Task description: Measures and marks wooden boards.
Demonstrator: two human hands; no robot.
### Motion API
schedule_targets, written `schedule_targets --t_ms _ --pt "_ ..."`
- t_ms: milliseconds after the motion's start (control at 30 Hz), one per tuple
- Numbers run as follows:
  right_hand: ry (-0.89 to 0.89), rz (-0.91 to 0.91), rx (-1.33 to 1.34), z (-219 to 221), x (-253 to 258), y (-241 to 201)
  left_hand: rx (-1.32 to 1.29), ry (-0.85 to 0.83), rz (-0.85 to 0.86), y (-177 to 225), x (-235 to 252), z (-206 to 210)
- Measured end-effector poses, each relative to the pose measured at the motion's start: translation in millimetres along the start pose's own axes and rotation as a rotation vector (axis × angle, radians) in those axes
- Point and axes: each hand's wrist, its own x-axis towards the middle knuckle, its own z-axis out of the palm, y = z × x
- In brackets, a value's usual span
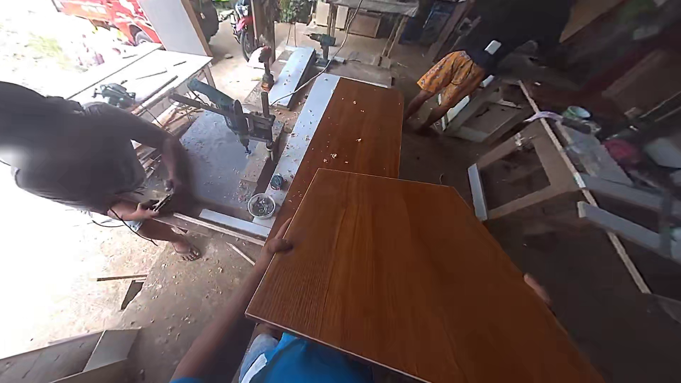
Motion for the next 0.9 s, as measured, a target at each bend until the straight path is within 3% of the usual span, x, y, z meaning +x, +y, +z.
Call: schedule_targets --t_ms 100,233,400,533,600,733,900 --pt "-0.007 0.064 0.129 13.1 -99.4 -3.7 0.024 -0.112 -0.08 7.8 2.9 -37.7" --pt "-0.015 0.12 0.246 34.2 -169.2 19.5 0.128 -0.134 -0.188 10.6 6.9 -66.4" --pt "-0.234 0.133 0.278 53.0 -168.1 67.9 0.103 -0.252 -0.318 -4.1 10.5 -121.1" --pt "-0.313 0.212 0.277 70.8 -172.1 100.3 0.176 -0.199 -0.478 -4.8 -2.1 -143.2" --pt "-0.311 0.316 0.216 78.4 -167.8 117.6 0.263 -0.14 -0.538 -10.7 0.3 -143.6" --pt "-0.183 0.53 -0.05 110.6 -139.9 157.5 0.663 0.148 -0.611 -50.7 17.9 -126.9" --pt "-0.034 0.507 -0.249 138.0 -98.0 169.7 1.078 0.247 -0.606 -81.2 35.6 -93.0"
